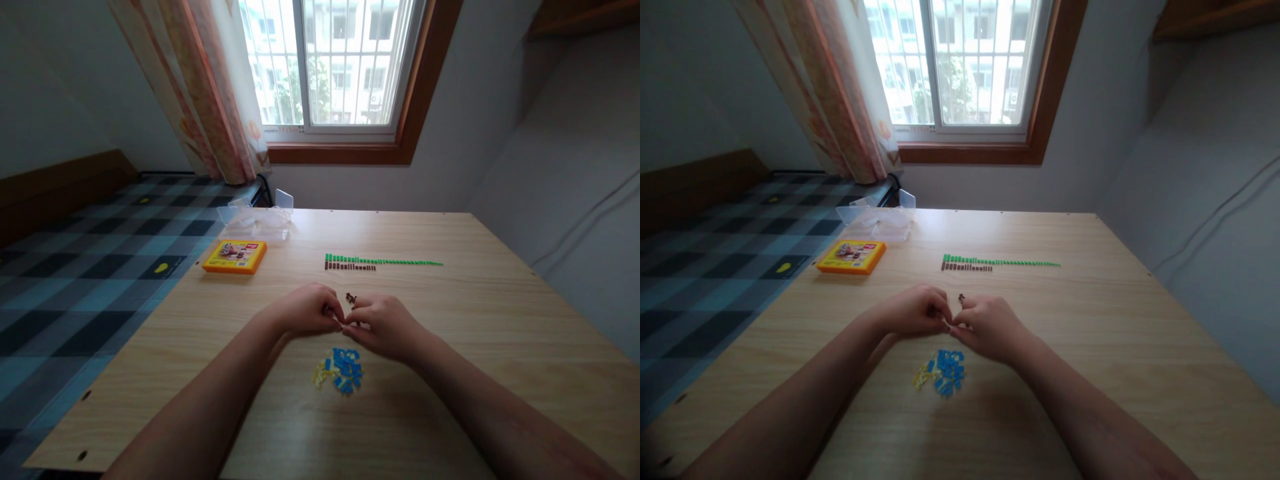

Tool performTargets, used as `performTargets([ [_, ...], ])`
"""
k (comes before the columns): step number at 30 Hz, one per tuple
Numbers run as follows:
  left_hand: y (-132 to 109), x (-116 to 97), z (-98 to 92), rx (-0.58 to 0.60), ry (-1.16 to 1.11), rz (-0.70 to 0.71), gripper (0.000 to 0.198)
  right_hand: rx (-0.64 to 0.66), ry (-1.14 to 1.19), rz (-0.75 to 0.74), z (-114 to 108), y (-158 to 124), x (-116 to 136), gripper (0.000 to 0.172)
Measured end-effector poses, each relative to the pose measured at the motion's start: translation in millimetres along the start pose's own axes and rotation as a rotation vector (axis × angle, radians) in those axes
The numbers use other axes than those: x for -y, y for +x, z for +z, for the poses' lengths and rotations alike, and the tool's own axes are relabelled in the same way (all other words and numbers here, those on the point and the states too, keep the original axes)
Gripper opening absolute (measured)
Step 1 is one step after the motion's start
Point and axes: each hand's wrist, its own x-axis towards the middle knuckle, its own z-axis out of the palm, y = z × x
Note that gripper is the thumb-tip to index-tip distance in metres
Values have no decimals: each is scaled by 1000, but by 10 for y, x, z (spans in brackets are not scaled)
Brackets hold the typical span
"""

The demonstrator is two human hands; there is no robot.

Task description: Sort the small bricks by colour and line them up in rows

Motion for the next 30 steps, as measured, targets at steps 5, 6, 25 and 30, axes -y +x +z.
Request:
performTargets([
  [5, 0, -18, 24, 6, 9, 8, 13, 19, -16, 4, 14, 9, 5, 16],
  [6, 1, -20, 30, 12, 12, 11, 13, 20, -13, 5, 19, 9, 9, 16],
  [25, 143, 171, 158, -356, 76, -29, 9, -12, 273, 259, -96, -66, -516, 11],
  [30, 175, 187, 209, -359, 113, -41, 11, 41, 310, 267, -86, -81, -527, 15],
])
